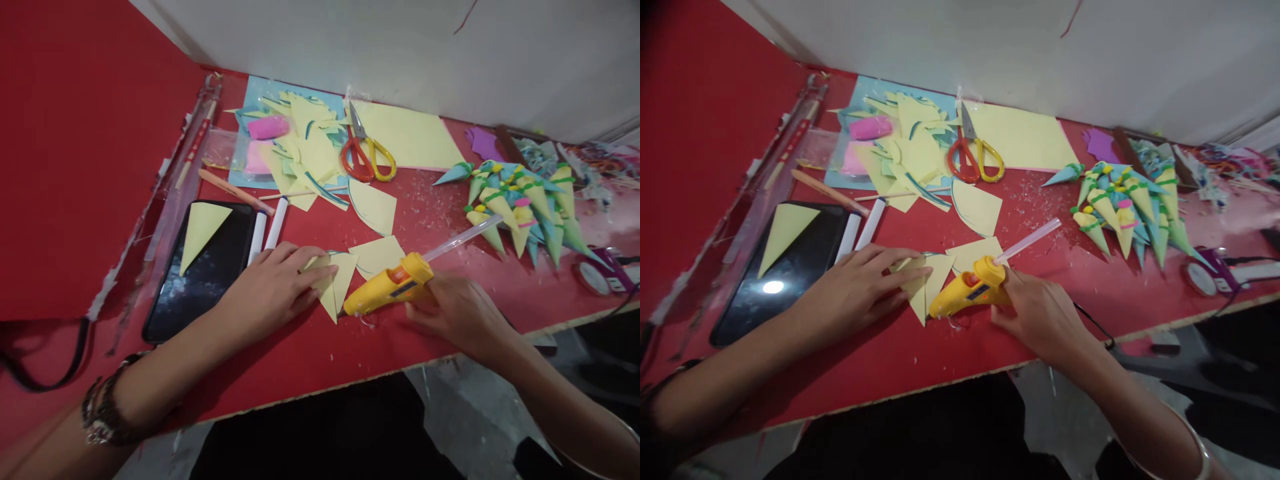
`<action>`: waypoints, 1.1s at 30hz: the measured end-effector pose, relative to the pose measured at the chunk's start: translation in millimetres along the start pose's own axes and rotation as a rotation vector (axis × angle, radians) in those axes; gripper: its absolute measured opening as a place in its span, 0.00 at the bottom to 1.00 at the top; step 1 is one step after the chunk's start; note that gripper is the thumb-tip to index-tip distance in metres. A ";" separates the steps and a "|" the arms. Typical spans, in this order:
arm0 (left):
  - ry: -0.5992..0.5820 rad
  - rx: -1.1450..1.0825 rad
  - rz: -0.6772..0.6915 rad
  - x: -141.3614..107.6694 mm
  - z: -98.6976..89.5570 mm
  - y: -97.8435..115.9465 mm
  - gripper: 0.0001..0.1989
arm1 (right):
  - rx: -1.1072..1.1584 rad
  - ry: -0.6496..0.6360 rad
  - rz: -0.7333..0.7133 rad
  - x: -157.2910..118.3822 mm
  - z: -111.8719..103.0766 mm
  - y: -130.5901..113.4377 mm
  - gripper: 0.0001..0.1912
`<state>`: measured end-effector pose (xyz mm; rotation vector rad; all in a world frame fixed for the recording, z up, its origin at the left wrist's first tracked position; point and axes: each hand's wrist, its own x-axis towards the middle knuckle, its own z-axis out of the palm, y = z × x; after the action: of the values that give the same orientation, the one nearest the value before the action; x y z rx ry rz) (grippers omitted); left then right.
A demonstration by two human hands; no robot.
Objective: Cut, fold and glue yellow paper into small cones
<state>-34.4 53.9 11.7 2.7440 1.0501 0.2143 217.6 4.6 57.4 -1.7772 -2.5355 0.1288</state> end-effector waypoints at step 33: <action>0.008 0.026 0.002 0.0 0.7 -0.5 0.17 | -0.017 0.002 0.045 -1.0 0.5 6.8 0.08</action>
<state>-34.6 54.1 10.9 2.7701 1.0597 0.2138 224.3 5.9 56.2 -1.8403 -2.5038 0.1077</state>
